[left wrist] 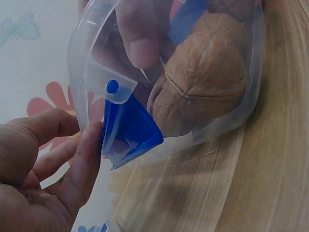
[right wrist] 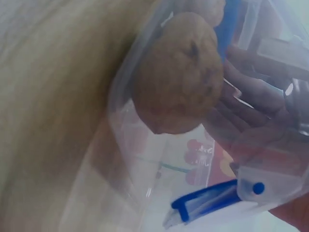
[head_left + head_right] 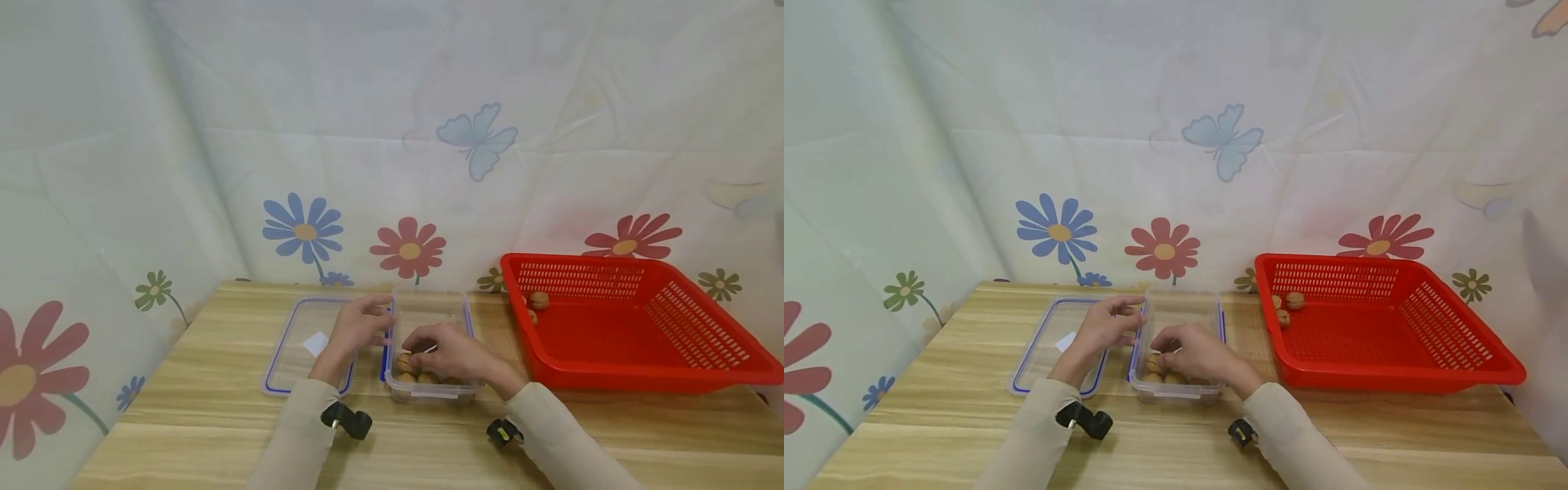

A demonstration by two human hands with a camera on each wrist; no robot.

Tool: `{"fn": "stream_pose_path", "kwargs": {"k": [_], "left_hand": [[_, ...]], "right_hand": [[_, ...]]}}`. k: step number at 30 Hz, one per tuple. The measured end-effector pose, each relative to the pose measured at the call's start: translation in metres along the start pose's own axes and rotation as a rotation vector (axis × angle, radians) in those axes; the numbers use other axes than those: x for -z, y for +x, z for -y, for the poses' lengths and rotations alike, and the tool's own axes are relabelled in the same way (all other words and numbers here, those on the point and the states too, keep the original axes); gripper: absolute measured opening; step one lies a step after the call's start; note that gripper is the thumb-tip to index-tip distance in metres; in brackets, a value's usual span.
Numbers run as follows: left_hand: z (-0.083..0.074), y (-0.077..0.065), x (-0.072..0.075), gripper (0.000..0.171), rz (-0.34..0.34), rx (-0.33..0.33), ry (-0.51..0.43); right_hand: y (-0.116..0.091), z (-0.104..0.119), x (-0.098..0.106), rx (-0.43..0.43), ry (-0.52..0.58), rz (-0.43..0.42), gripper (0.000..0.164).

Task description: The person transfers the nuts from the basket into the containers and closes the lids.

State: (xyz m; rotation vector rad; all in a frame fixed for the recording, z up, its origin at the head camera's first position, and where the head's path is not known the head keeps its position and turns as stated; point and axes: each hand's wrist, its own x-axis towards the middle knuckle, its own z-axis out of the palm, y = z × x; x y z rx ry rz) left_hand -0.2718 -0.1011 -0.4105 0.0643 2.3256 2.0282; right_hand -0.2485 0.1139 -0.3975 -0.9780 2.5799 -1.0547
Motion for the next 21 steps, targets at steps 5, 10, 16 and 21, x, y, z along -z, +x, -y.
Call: {"fn": "stream_pose_path", "kwargs": {"k": [5, 10, 16, 21], "left_hand": [[0.001, 0.000, -0.001, 0.045, 0.010, -0.009, -0.007], [0.002, 0.000, 0.000, 0.046, 0.014, -0.007, -0.001], [0.000, 0.000, 0.000, 0.046, 0.014, 0.000, -0.010], [-0.001, -0.001, 0.001, 0.047, 0.010, -0.001, -0.005]], "right_hand": [[-0.004, 0.002, 0.007, 0.015, 0.020, -0.011, 0.023], [-0.010, 0.008, 0.018, 0.051, 0.031, -0.037, 0.025], [-0.016, 0.024, 0.040, 0.038, 0.023, -0.055, 0.026], [-0.024, 0.034, 0.060, 0.019, -0.018, -0.087, 0.029]]}}
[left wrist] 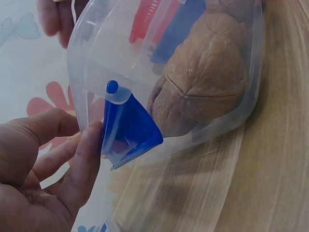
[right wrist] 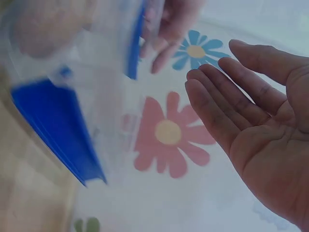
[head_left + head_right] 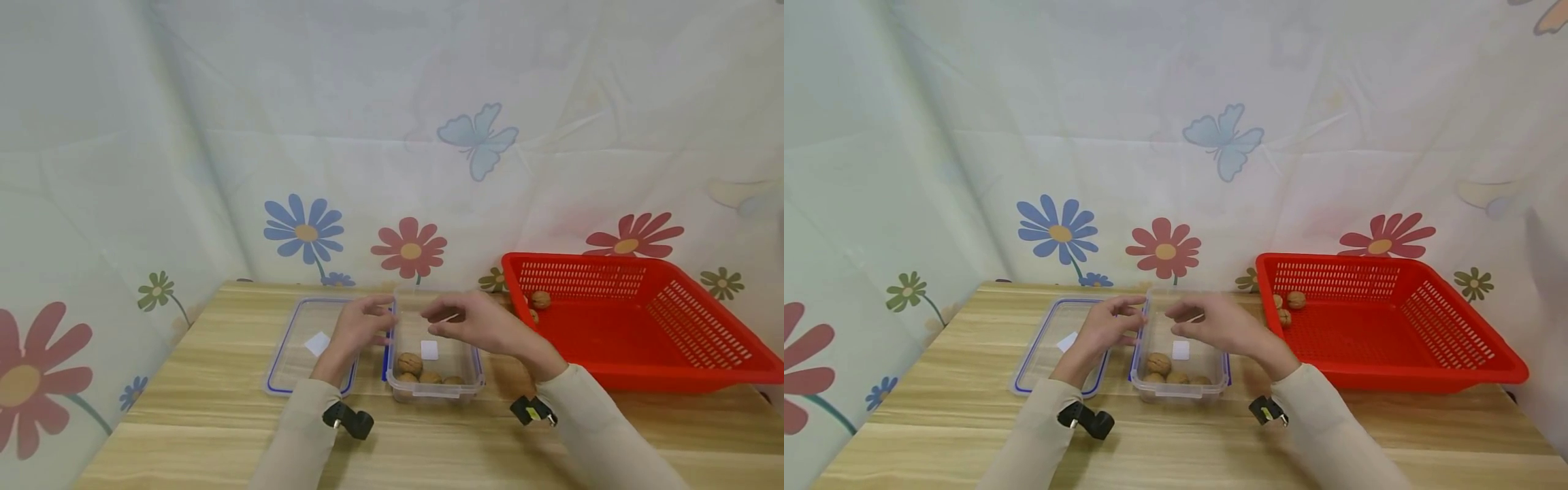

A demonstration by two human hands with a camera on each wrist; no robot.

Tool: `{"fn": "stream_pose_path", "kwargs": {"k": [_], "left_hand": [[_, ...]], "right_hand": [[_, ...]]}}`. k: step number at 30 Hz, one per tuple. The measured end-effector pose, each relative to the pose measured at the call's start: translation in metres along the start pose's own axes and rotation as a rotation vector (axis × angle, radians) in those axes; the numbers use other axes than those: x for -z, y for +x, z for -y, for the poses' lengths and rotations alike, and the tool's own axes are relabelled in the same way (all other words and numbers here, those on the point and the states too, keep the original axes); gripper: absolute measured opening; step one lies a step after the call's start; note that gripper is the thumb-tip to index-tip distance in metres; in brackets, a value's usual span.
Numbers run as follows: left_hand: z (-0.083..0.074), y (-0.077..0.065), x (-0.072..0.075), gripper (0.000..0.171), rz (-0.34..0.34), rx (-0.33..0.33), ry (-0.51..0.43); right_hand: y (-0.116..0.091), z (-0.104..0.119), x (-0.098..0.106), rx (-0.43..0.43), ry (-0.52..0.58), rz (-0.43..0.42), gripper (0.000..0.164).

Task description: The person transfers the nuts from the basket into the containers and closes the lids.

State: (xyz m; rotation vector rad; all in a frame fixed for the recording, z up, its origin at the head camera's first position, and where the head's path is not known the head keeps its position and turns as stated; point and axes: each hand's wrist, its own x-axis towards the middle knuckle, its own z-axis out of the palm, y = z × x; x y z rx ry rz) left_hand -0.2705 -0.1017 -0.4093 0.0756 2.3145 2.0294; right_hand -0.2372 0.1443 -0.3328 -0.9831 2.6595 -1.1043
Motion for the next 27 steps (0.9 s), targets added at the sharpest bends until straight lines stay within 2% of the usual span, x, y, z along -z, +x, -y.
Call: {"fn": "stream_pose_path", "kwargs": {"k": [8, 11, 19, 27], "left_hand": [[0.001, -0.001, 0.000, 0.047, 0.006, -0.004, -0.015], [0.001, -0.001, 0.000, 0.047, 0.005, -0.006, -0.018], [0.001, -0.001, 0.000, 0.047, -0.007, 0.005, -0.010], [0.001, 0.000, 0.000, 0.047, -0.008, 0.003, -0.009]], "right_hand": [[-0.007, 0.009, 0.036, 0.009, -0.071, -0.082, 0.029], [-0.010, 0.012, 0.049, -0.020, -0.094, -0.110, 0.030], [-0.014, 0.012, 0.075, -0.040, -0.112, -0.133, 0.032], [-0.018, 0.000, 0.100, -0.088, -0.153, -0.135, 0.033]]}}
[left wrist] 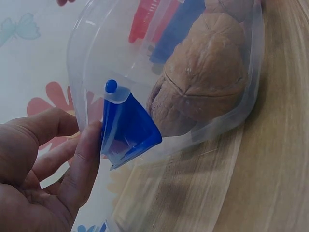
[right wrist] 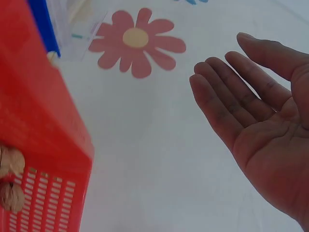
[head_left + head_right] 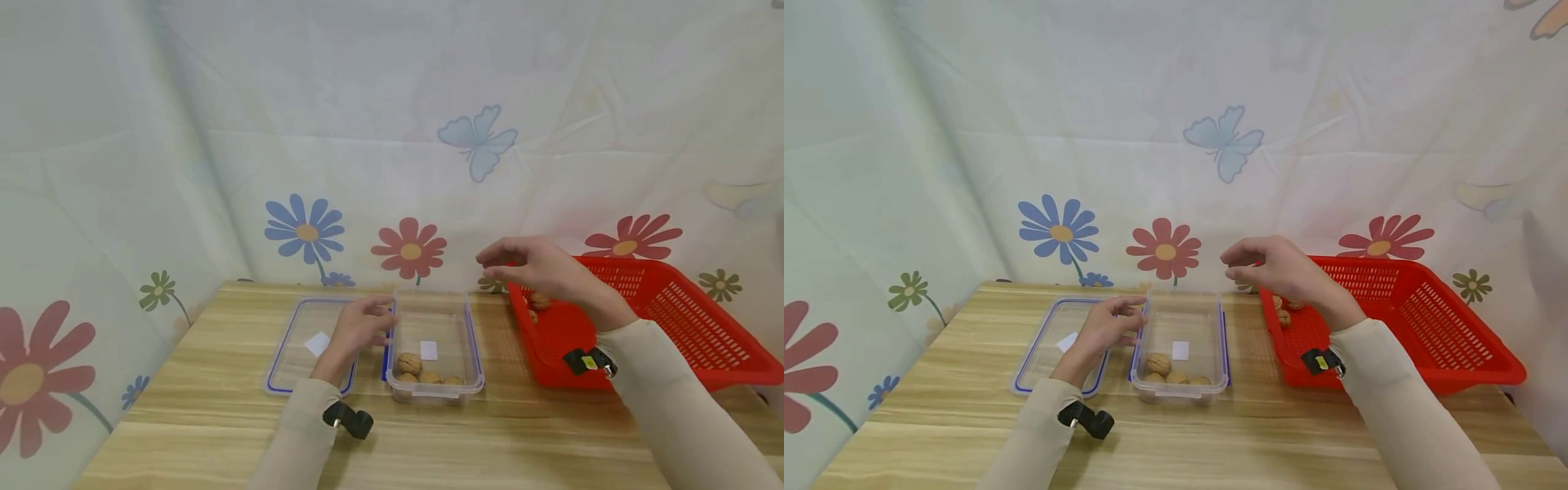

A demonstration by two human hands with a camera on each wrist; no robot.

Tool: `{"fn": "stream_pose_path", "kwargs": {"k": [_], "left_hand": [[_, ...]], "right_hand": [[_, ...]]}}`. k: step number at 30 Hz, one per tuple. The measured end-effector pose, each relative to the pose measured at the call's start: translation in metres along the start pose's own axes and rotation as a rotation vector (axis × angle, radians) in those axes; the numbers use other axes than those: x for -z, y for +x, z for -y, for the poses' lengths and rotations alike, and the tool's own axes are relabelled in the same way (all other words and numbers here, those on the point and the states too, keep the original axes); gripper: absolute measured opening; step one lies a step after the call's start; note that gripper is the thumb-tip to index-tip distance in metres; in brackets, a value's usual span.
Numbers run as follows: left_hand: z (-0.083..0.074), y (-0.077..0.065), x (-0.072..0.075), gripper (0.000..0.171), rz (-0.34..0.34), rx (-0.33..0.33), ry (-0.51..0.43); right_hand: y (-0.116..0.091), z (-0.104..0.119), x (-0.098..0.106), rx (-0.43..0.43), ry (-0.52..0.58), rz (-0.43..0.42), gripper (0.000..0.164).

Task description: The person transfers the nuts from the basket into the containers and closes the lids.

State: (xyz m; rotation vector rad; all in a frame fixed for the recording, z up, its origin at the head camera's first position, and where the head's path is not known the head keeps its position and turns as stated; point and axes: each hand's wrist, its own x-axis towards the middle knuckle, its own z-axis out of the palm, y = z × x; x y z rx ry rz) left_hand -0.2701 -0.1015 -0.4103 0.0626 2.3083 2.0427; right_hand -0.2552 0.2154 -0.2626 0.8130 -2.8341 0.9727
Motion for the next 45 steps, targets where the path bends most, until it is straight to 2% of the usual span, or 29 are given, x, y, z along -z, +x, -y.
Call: {"fn": "stream_pose_path", "kwargs": {"k": [10, 21, 33, 38, 45], "left_hand": [[0.000, 0.001, -0.002, 0.047, 0.001, 0.003, -0.004], [0.001, 0.001, -0.003, 0.045, -0.003, -0.003, -0.001], [0.002, 0.001, -0.003, 0.045, -0.003, 0.001, -0.002], [0.002, 0.001, -0.003, 0.045, -0.006, -0.005, 0.005], [0.001, 0.002, -0.003, 0.046, -0.006, 0.008, 0.004]], "right_hand": [[0.001, -0.034, 0.025, -0.077, -0.063, 0.011, 0.036], [-0.002, -0.070, 0.036, -0.141, -0.050, 0.024, 0.043], [-0.004, -0.112, 0.036, -0.232, -0.069, 0.033, 0.044], [-0.005, -0.129, 0.034, -0.258, -0.039, 0.047, 0.040], [-0.007, -0.144, 0.030, -0.328, -0.021, 0.090, 0.046]]}}
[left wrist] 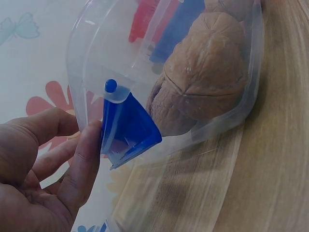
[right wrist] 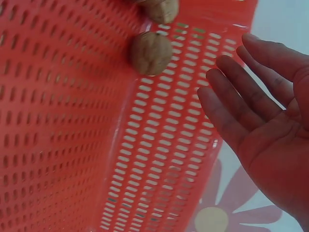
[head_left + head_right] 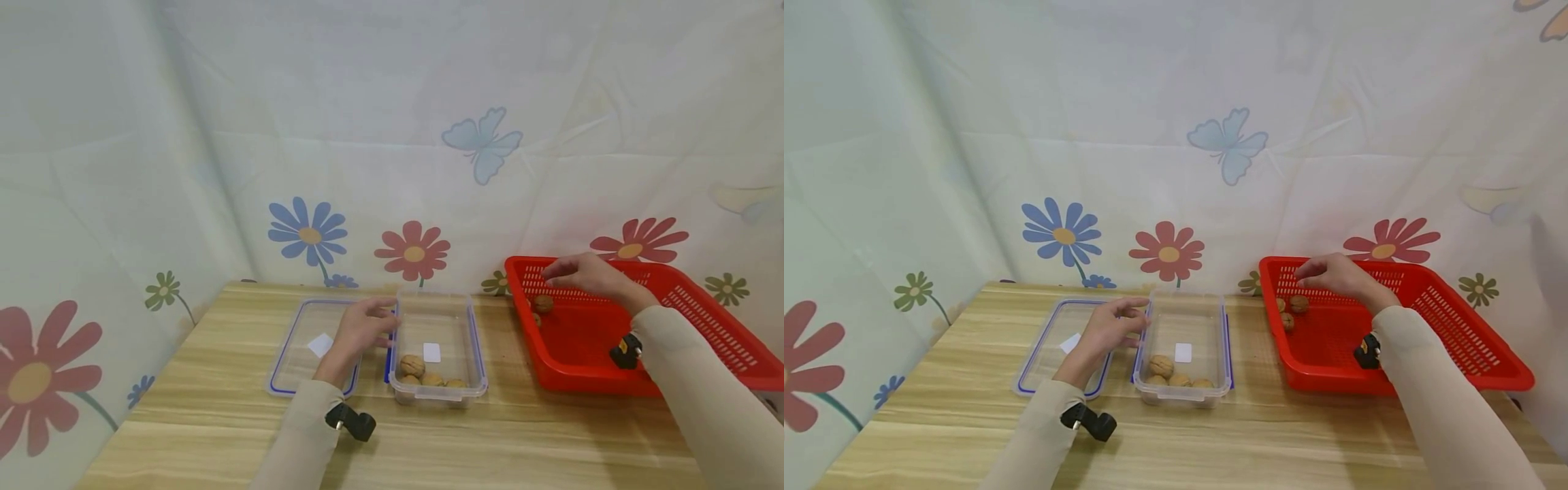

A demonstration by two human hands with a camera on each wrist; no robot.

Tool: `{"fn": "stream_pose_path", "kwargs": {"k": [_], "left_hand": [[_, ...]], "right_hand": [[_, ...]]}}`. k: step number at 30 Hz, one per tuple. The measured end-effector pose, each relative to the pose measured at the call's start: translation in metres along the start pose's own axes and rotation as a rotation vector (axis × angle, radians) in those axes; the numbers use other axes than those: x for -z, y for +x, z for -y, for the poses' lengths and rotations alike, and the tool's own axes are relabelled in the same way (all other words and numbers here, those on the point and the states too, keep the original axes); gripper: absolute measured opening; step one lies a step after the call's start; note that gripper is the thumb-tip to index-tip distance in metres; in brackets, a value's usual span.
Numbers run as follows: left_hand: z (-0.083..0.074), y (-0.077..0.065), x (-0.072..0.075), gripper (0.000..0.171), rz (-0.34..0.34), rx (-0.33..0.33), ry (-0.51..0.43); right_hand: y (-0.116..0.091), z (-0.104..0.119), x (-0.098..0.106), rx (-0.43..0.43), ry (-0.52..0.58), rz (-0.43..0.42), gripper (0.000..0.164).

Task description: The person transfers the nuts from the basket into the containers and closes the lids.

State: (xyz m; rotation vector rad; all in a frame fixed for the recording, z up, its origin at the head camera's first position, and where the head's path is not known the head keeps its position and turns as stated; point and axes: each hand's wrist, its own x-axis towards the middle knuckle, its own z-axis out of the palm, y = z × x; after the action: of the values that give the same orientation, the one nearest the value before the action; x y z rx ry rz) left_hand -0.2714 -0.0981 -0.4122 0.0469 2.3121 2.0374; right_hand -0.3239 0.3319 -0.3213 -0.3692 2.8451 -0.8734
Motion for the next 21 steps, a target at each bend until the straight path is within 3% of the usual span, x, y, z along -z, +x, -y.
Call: {"fn": "stream_pose_path", "kwargs": {"k": [11, 21], "left_hand": [[0.000, -0.001, 0.000, 0.045, -0.001, -0.003, 0.002], [-0.001, -0.001, 0.001, 0.045, 0.015, -0.014, -0.005]], "right_hand": [[0.006, -0.017, -0.011, 0.002, -0.004, 0.085, 0.048], [0.012, -0.022, -0.017, 0.001, -0.028, 0.099, 0.045]]}}
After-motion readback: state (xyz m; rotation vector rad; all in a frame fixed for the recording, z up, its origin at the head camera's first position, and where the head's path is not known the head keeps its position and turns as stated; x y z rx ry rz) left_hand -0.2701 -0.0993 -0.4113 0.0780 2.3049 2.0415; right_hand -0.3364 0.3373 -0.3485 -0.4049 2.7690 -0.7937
